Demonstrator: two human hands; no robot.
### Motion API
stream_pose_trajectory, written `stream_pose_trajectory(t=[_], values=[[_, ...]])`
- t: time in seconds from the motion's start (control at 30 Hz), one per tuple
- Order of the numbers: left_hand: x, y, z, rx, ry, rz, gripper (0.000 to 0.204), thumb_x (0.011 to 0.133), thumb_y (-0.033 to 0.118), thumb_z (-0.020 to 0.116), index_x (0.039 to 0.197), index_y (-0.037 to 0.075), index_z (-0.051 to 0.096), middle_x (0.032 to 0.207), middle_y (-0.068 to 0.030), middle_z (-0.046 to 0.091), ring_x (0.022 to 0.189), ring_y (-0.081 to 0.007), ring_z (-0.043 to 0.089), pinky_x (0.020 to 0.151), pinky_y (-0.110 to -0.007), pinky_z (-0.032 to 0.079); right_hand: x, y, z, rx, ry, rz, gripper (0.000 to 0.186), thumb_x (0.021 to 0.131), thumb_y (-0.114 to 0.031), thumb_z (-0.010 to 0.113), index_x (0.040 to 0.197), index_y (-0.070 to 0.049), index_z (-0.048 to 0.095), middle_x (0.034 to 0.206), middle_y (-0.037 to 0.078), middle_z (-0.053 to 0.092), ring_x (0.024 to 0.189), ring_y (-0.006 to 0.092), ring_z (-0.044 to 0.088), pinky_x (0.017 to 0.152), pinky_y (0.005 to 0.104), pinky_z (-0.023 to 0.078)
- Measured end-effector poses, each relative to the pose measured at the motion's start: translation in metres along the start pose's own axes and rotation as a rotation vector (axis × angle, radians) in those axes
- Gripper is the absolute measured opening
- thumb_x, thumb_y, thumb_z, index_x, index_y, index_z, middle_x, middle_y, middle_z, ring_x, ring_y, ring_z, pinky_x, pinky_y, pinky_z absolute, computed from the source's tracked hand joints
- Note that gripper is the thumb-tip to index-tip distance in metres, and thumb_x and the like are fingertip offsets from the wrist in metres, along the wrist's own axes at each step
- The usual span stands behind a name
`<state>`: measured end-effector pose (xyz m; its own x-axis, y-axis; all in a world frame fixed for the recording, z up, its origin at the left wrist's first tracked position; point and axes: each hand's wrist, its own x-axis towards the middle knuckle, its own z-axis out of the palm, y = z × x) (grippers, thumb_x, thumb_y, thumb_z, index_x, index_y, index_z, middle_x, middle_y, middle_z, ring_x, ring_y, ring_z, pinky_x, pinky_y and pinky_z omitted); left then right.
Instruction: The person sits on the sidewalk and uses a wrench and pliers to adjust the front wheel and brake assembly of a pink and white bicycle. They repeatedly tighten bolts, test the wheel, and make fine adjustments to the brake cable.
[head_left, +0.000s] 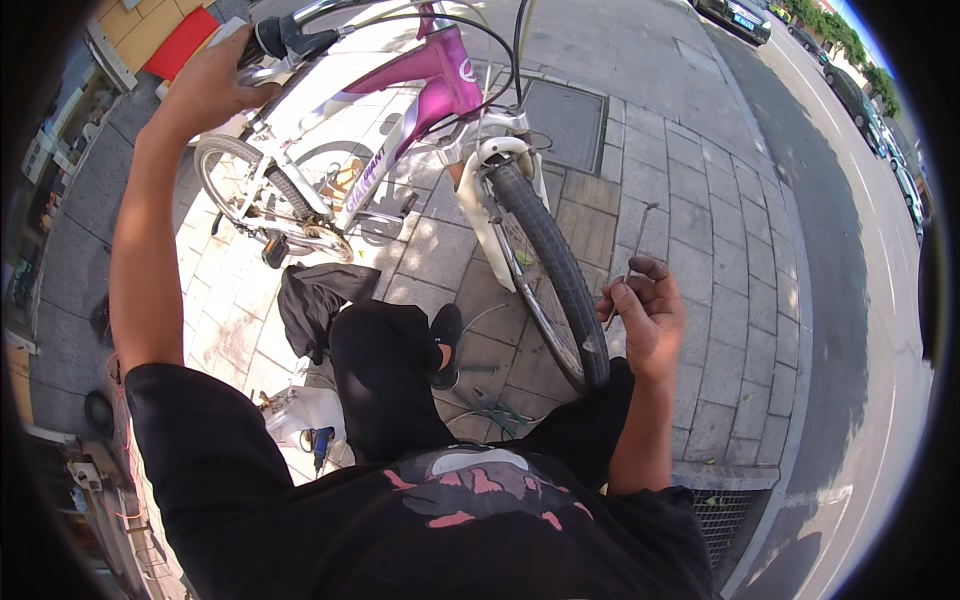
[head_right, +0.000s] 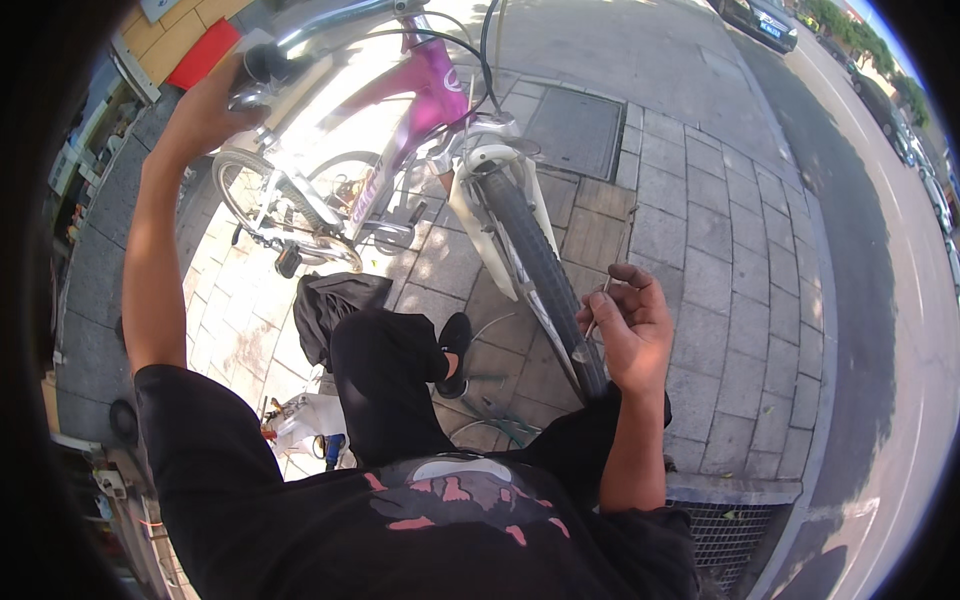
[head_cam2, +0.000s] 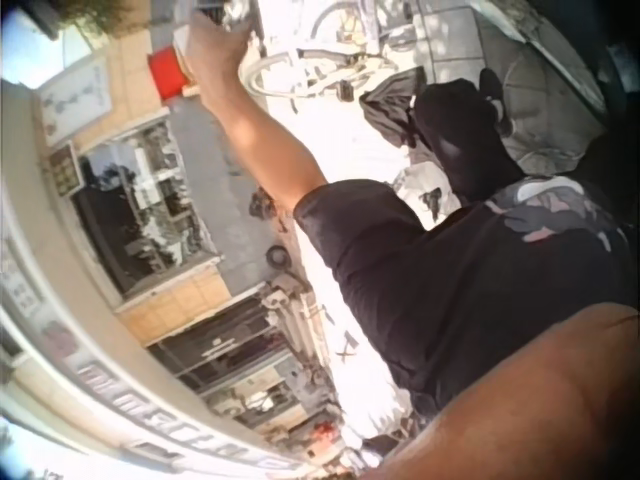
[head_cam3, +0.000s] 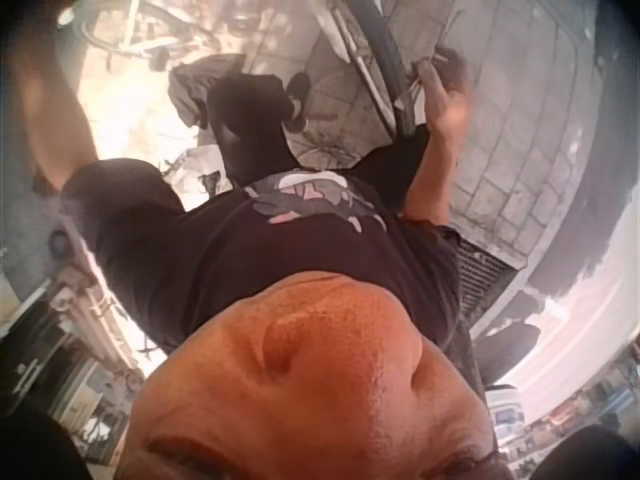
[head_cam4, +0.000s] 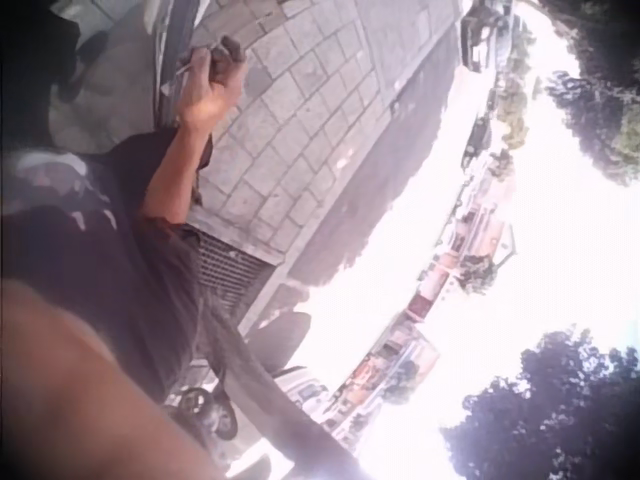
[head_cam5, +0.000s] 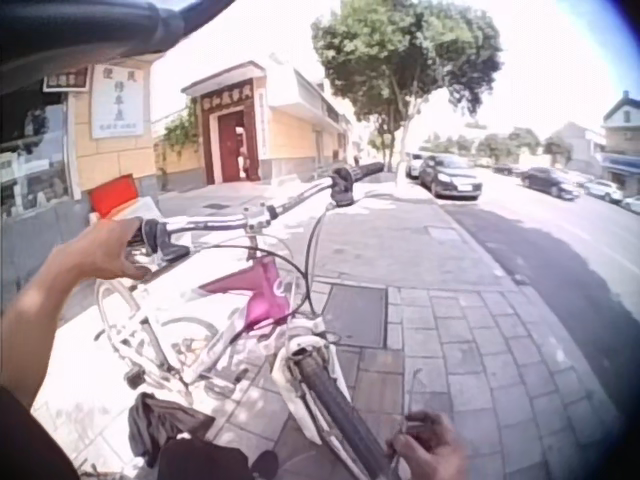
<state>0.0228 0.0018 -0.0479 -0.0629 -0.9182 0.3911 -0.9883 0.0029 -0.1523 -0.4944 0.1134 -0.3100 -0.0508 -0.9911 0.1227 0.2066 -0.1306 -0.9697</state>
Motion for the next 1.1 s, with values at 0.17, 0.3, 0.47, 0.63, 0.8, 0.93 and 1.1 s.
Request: stream_pose_trajectory(t=[0.17, 0.3, 0.47, 0.63, 0.8, 0.93, 1.1], values=[[-0.013, -0.003, 0.003, -0.025, 0.028, -0.010, 0.125, 0.069, 0.051, 0.095, 0.165, -0.002, 0.036, 0.158, -0.0324, 0.052, 0.147, -0.0439, 0.053, 0.123, -0.045, 0.043, 0.015, -0.006, 0.004, 0.066, -0.096, 0.041, 0.033, 0.106, -0.002, 0.061, 0.136, 0.010, 0.060, 0.099, 0.011, 0.073, 0.085, 0.0152, 0.070, 0.076, 0.0307, 0.057], [-0.003, -0.005, 0.001, -0.043, 0.104, 0.007, 0.089, 0.078, 0.027, 0.091, 0.154, 0.001, 0.054, 0.132, -0.0276, 0.071, 0.121, -0.0400, 0.072, 0.104, -0.044, 0.054, 0.033, -0.005, 0.004, -0.053, -0.092, 0.100, 0.034, 0.108, -0.012, 0.065, 0.137, 0.005, 0.063, 0.095, 0.004, 0.070, 0.082, 0.0097, 0.062, 0.073, 0.0266, 0.050], [-0.008, 0.003, -0.002, -0.051, 0.110, -0.025, 0.073, 0.082, 0.021, 0.090, 0.148, 0.003, 0.061, 0.115, -0.0246, 0.077, 0.105, -0.0376, 0.077, 0.095, -0.043, 0.057, 0.075, 0.004, 0.025, -0.280, -0.118, 0.013, 0.031, 0.109, -0.023, 0.067, 0.132, -0.002, 0.070, 0.086, -0.004, 0.063, 0.075, 0.0046, 0.054, 0.067, 0.0234, 0.045], [-0.052, 0.101, 0.052, -0.098, 0.833, 0.229, 0.056, 0.089, 0.022, 0.091, 0.136, 0.004, 0.068, 0.119, -0.0161, 0.077, 0.117, -0.0359, 0.072, 0.100, -0.043, 0.055, 0.116, 0.011, 0.033, -0.355, -0.106, 0.030, 0.029, 0.109, -0.022, 0.066, 0.129, -0.003, 0.075, 0.084, -0.004, 0.064, 0.071, 0.0035, 0.053, 0.062, 0.0224, 0.043], [-0.067, 0.215, 0.144, -0.760, 0.527, 0.357, 0.029, 0.094, 0.000, 0.079, 0.123, -0.001, 0.072, 0.116, -0.0163, 0.076, 0.105, -0.0290, 0.072, 0.092, -0.038, 0.057, 0.140, 0.033, 0.051, -0.339, -0.087, 0.089, 0.028, 0.109, -0.022, 0.067, 0.127, -0.003, 0.078, 0.083, -0.003, 0.066, 0.070, 0.0032, 0.053, 0.062, 0.0226, 0.043], [-0.016, 0.259, 0.191, -0.875, 0.375, 0.413, 0.031, 0.099, 0.007, 0.074, 0.129, 0.003, 0.071, 0.120, -0.0182, 0.075, 0.111, -0.0380, 0.071, 0.096, -0.044, 0.057, 0.150, 0.045, 0.056, -0.358, -0.068, 0.077, 0.031, 0.108, -0.022, 0.067, 0.126, 0.002, 0.076, 0.086, 0.000, 0.069, 0.079, 0.0066, 0.059, 0.072, 0.0259, 0.049], [0.025, 0.274, 0.218, -0.818, 0.112, 0.448, 0.029, 0.103, 0.016, 0.069, 0.129, 0.002, 0.071, 0.120, -0.0209, 0.075, 0.115, -0.0414, 0.070, 0.098, -0.047, 0.056, 0.152, 0.045, 0.060, -0.352, -0.051, 0.079, 0.031, 0.107, -0.020, 0.067, 0.125, 0.004, 0.075, 0.088, 0.002, 0.071, 0.083, 0.0082, 0.062, 0.077, 0.0273, 0.052]])
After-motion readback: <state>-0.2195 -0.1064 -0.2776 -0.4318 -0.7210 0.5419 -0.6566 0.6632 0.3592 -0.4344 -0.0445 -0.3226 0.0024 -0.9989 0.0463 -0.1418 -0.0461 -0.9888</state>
